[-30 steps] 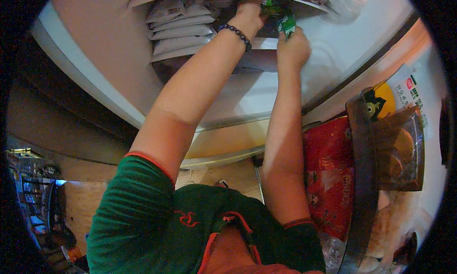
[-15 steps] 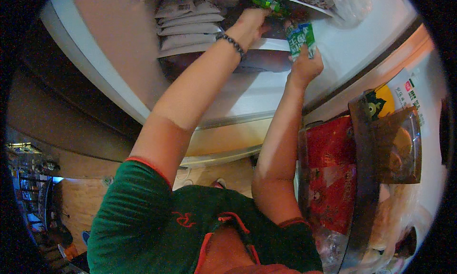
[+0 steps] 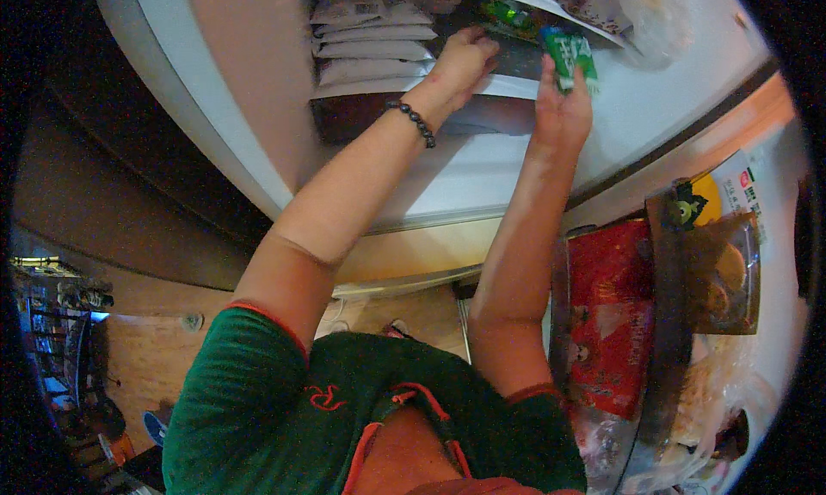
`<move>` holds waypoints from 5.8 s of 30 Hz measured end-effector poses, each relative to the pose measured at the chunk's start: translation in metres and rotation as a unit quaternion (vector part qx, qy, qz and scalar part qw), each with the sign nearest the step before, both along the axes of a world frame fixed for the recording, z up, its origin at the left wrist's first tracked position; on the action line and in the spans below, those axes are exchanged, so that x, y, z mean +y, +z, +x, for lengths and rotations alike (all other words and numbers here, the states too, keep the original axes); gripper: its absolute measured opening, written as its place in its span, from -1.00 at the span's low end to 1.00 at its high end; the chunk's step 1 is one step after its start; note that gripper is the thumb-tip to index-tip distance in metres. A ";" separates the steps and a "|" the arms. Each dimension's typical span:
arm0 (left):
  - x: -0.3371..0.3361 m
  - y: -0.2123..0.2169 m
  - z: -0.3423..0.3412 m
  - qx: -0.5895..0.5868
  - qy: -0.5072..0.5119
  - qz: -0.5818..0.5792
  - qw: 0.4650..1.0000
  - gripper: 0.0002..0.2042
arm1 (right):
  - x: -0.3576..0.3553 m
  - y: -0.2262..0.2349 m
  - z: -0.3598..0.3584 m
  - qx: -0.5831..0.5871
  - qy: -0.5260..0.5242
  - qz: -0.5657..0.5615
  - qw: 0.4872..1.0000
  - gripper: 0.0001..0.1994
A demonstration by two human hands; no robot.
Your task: The person organizes the contents of a refrigerator by moving various food packages and containers between shelves and the door compartments. They handle items such as green packages, a blue bag, and a yellow container, rearranging them to fit better.
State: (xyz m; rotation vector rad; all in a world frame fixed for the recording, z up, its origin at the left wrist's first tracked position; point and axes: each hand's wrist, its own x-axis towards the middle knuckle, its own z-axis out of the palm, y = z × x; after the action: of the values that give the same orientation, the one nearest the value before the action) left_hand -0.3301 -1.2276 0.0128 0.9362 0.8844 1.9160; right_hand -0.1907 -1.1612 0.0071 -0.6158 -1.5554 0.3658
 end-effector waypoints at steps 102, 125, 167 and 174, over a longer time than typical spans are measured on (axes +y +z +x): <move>-0.268 -0.073 0.050 0.520 0.060 0.028 0.852 -0.88 | 0.035 0.043 -0.120 -0.372 -0.107 0.014 0.922 -0.49; -0.172 -0.031 0.081 -0.069 -0.055 0.003 0.996 -0.61 | -0.089 0.012 -0.002 0.032 -0.175 0.040 0.983 -0.90; -0.176 -0.053 0.093 -0.084 -0.190 -0.044 0.977 -0.63 | -0.121 -0.006 0.086 0.011 0.243 -0.248 0.938 -0.77; -0.177 -0.050 0.100 -0.096 -0.202 -0.052 0.973 -0.71 | -0.114 -0.002 0.086 0.003 0.228 -0.242 0.943 -0.75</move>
State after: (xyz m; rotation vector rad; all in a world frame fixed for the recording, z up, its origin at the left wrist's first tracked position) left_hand -0.2305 -1.4041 -0.0368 0.7840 0.6181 1.5640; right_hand -0.1043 -1.2757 0.0049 -0.6184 -1.6040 1.1237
